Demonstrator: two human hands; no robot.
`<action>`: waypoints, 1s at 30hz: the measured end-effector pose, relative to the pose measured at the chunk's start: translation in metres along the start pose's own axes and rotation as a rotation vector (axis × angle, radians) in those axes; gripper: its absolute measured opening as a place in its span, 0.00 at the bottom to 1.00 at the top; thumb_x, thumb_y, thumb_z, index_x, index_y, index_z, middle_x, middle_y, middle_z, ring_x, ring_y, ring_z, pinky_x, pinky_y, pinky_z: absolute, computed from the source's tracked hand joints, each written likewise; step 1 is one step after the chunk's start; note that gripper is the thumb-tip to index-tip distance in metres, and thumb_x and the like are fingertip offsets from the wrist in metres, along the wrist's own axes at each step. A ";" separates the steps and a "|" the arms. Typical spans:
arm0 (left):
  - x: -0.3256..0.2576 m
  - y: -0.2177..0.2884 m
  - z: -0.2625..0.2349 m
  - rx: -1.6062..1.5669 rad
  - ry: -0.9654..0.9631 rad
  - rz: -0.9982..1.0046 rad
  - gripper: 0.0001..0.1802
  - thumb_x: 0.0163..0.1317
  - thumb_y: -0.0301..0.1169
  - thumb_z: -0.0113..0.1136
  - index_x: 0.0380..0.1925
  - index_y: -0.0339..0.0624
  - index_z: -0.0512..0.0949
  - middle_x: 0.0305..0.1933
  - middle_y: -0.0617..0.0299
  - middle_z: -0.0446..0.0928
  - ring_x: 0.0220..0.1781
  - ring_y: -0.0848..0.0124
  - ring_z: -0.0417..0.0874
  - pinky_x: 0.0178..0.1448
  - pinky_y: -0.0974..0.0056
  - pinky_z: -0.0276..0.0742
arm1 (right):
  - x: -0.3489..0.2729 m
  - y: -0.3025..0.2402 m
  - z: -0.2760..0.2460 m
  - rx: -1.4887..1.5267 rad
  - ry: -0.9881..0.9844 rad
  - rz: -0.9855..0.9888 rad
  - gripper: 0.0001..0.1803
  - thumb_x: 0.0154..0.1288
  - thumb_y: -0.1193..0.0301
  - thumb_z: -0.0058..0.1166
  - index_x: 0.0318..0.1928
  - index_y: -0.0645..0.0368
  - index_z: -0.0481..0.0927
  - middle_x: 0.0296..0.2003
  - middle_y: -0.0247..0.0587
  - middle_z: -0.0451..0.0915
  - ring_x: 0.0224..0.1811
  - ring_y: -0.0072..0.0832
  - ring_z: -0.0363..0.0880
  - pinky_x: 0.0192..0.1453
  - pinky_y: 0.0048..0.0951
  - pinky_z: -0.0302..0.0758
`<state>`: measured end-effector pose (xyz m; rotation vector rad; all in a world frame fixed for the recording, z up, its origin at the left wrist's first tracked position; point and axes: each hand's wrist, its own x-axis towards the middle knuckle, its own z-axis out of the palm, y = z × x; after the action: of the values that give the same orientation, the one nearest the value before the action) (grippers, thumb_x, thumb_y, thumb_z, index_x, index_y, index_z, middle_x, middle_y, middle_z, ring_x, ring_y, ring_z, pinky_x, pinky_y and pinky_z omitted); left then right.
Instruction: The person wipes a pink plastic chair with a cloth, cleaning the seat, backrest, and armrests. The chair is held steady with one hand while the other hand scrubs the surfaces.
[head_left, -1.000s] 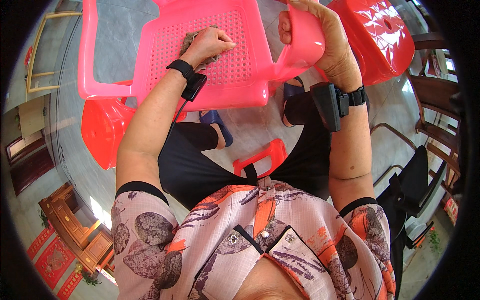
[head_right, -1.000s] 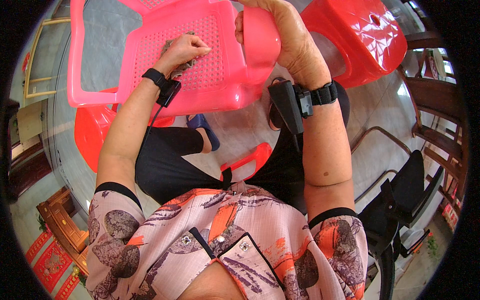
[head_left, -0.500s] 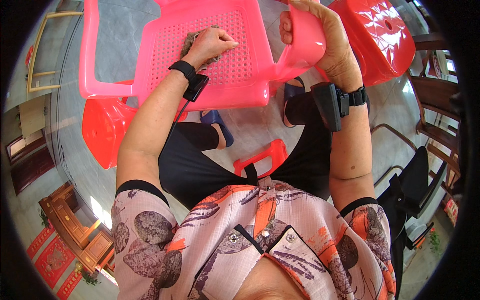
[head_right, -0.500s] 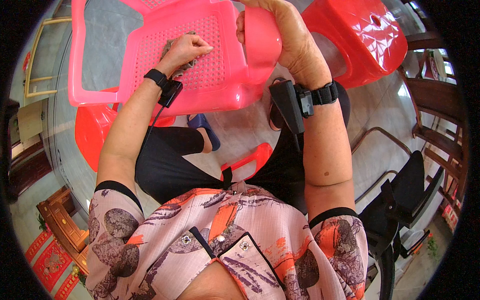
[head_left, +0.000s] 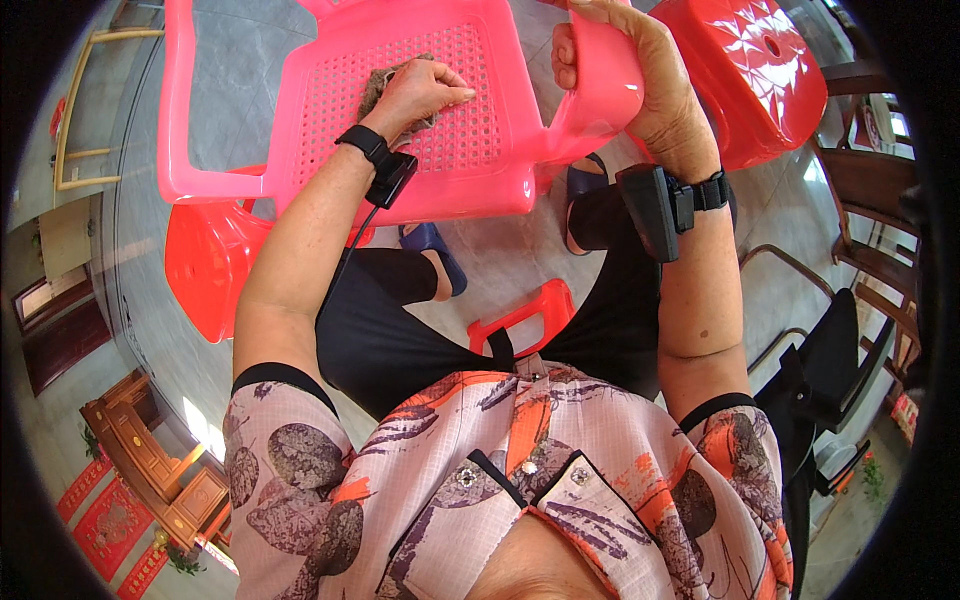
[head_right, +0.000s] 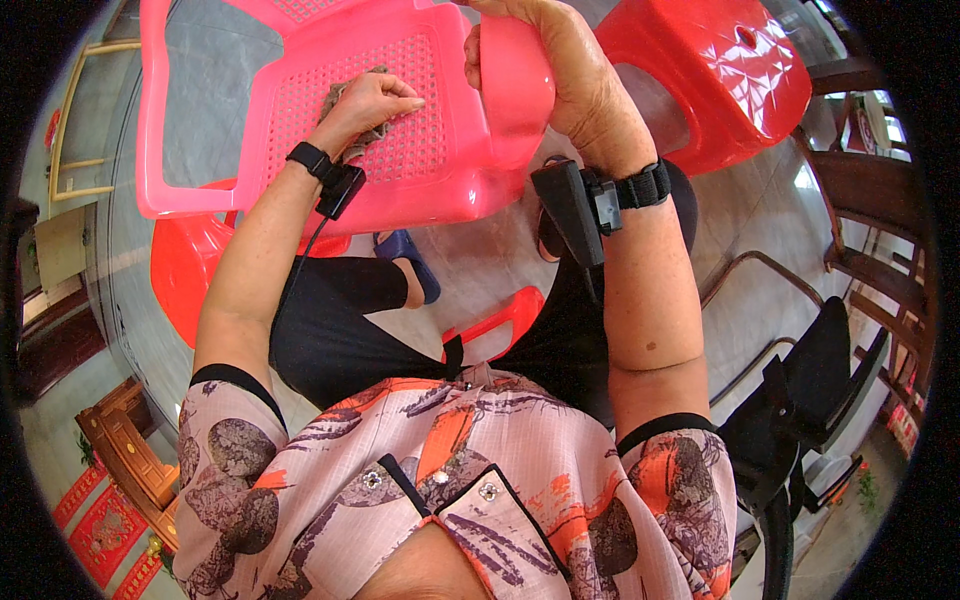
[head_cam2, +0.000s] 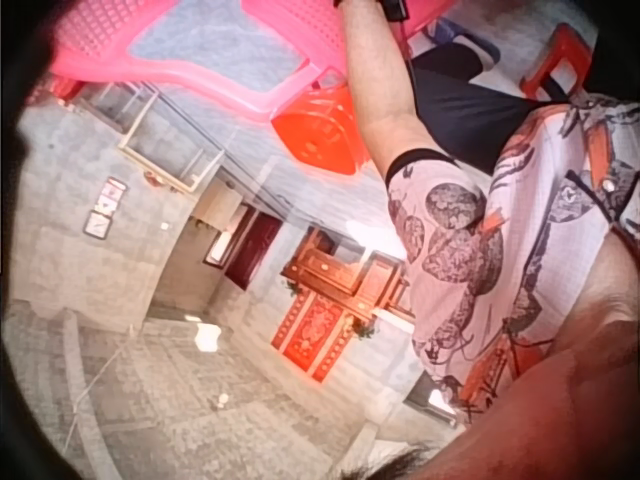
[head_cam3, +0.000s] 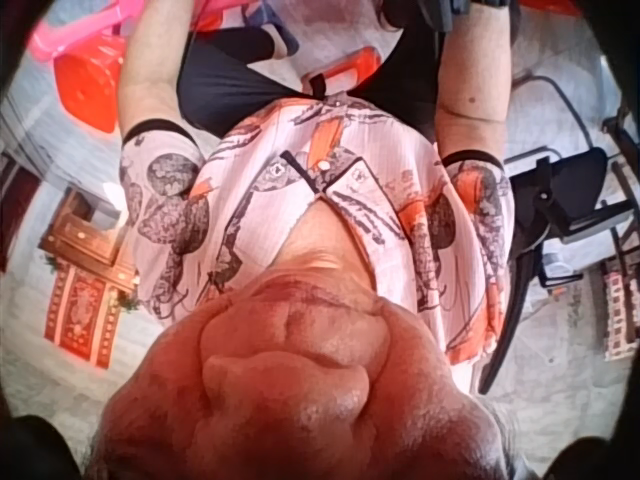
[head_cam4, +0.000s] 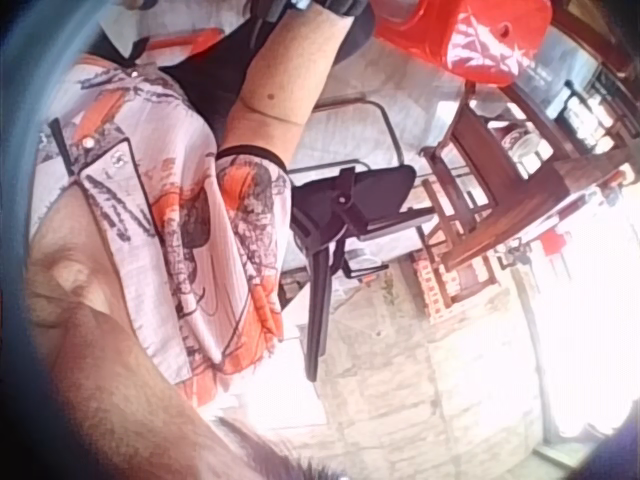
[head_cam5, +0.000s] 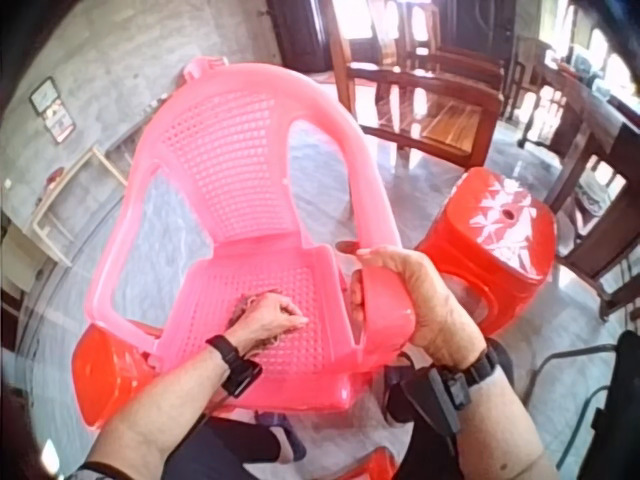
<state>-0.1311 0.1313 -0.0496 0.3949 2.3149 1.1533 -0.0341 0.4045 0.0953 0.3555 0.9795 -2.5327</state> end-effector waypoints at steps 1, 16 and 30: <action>0.000 0.001 0.001 -0.033 -0.005 -0.024 0.14 0.58 0.38 0.76 0.33 0.38 0.88 0.27 0.64 0.84 0.28 0.77 0.81 0.33 0.67 0.76 | 0.001 0.000 0.000 0.026 0.032 0.030 0.23 0.71 0.65 0.56 0.63 0.61 0.73 0.31 0.43 0.83 0.30 0.34 0.83 0.36 0.34 0.82; -0.007 0.020 0.003 -0.001 -0.049 -0.109 0.13 0.60 0.37 0.76 0.32 0.38 0.86 0.30 0.65 0.83 0.31 0.78 0.79 0.36 0.69 0.75 | 0.000 0.000 0.002 0.031 -0.003 -0.001 0.24 0.72 0.68 0.55 0.65 0.60 0.72 0.32 0.43 0.83 0.30 0.34 0.83 0.36 0.35 0.82; -0.006 0.017 0.003 -0.149 -0.071 -0.092 0.13 0.58 0.37 0.75 0.30 0.37 0.86 0.27 0.65 0.81 0.28 0.78 0.78 0.31 0.69 0.71 | -0.002 0.000 0.003 0.032 -0.030 -0.008 0.24 0.72 0.68 0.55 0.65 0.61 0.71 0.32 0.43 0.83 0.29 0.34 0.82 0.36 0.34 0.82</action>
<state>-0.1239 0.1403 -0.0354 0.2672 2.1467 1.2367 -0.0323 0.4031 0.0978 0.3232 0.9317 -2.5557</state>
